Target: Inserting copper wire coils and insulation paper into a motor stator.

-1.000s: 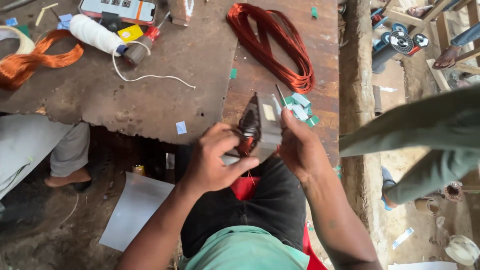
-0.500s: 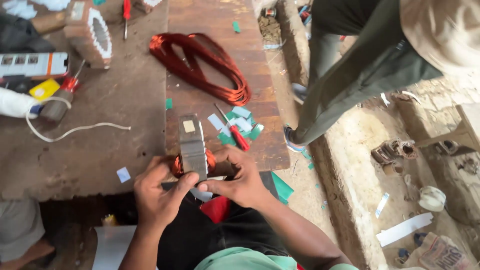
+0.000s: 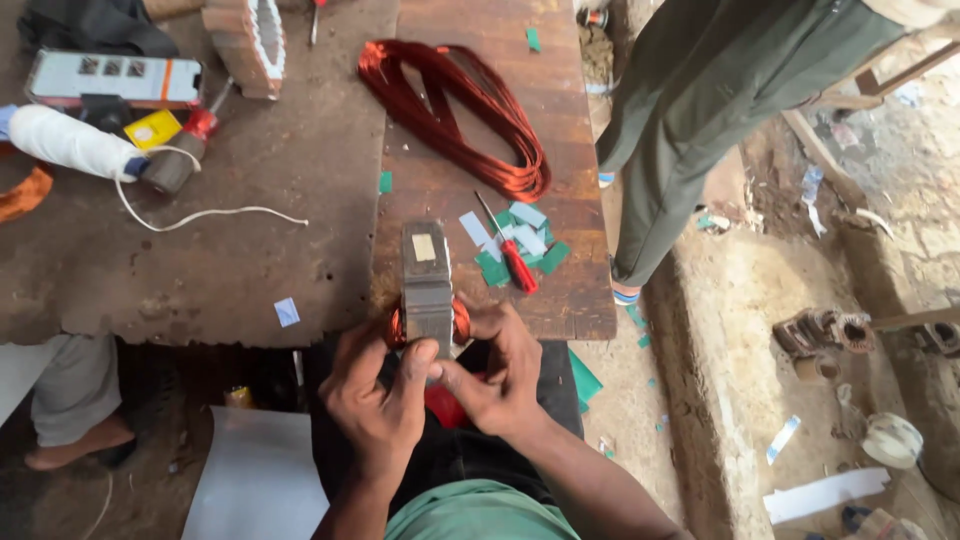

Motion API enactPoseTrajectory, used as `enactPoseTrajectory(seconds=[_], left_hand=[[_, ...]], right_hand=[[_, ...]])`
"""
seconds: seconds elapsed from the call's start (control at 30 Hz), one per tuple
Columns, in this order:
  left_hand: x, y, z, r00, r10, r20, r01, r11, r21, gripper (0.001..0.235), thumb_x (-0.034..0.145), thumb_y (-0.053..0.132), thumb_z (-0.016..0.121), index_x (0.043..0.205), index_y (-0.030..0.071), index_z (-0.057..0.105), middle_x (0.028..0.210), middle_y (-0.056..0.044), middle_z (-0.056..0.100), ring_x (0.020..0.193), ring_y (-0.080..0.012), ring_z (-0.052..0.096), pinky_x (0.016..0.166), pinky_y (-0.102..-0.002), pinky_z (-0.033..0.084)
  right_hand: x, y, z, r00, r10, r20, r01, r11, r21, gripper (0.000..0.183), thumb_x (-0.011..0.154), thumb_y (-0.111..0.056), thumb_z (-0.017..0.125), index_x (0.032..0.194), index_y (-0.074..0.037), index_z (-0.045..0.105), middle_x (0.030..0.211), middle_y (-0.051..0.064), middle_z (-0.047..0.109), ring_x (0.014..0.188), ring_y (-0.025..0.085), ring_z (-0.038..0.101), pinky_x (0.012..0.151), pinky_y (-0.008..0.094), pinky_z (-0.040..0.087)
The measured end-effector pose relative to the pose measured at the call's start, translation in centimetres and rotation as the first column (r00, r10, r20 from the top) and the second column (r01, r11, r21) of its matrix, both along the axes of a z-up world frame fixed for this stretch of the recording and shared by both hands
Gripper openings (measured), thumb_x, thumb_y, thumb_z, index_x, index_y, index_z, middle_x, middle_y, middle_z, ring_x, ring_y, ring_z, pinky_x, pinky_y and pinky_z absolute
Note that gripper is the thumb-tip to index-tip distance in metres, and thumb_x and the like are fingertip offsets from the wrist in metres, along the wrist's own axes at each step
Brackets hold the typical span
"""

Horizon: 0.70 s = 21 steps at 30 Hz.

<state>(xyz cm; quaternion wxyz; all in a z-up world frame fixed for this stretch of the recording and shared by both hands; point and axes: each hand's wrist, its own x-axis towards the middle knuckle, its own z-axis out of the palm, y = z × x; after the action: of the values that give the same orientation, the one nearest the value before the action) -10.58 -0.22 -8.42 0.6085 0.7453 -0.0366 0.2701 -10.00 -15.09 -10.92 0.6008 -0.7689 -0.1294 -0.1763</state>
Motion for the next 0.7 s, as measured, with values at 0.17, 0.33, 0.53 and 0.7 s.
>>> enactPoseTrajectory(seconds=[0.17, 0.33, 0.53, 0.7], left_hand=[[0.8, 2.3, 0.7, 0.985, -0.163, -0.047, 0.16, 0.985, -0.066, 0.038, 0.09, 0.019, 0.079, 0.122, 0.004, 0.064, 0.112, -0.014, 0.073, 0.101, -0.0201, 0.073, 0.091, -0.033, 0.056], [2.6, 2.8, 2.7, 0.867, -0.499, -0.009, 0.46, 0.807, -0.37, 0.086, 0.088, 0.013, 0.077, 0.159, 0.003, 0.029, 0.128, -0.019, 0.066, 0.115, -0.0198, 0.067, 0.102, -0.033, 0.053], [5.1, 2.2, 4.4, 0.782, -0.621, -0.061, 0.501, 0.683, -0.532, 0.089, 0.085, 0.01, 0.076, 0.159, 0.0, 0.028, 0.112, -0.018, 0.07, 0.097, -0.0155, 0.066, 0.085, -0.03, 0.054], [7.5, 2.1, 5.5, 0.87, -0.429, -0.245, 0.362, 0.891, -0.275, 0.062, 0.09, 0.028, 0.076, 0.141, 0.0, 0.053, 0.085, -0.011, 0.075, 0.072, -0.0119, 0.07, 0.062, -0.029, 0.053]], right_hand=[[0.9, -1.5, 6.6, 0.965, 0.237, -0.11, -0.24, 0.971, -0.017, 0.043, 0.083, -0.024, 0.088, 0.112, -0.004, 0.064, 0.105, 0.008, 0.069, 0.099, 0.015, 0.066, 0.09, 0.033, 0.053], [4.4, -5.4, 5.7, 0.971, -0.117, 0.207, 0.22, 0.772, -0.596, 0.038, 0.089, -0.031, 0.077, 0.113, -0.002, 0.07, 0.103, 0.016, 0.067, 0.099, 0.032, 0.064, 0.088, 0.044, 0.049], [6.9, -5.9, 5.2, 0.942, -0.292, 0.163, 0.313, 0.597, -0.739, 0.026, 0.09, -0.031, 0.075, 0.087, -0.005, 0.074, 0.088, 0.018, 0.07, 0.083, 0.039, 0.066, 0.078, 0.048, 0.052], [1.8, -7.3, 3.3, 0.92, -0.383, -0.078, 0.338, 0.88, -0.336, 0.024, 0.101, -0.024, 0.064, 0.101, -0.001, 0.072, 0.083, 0.011, 0.067, 0.075, 0.023, 0.062, 0.069, 0.035, 0.047]])
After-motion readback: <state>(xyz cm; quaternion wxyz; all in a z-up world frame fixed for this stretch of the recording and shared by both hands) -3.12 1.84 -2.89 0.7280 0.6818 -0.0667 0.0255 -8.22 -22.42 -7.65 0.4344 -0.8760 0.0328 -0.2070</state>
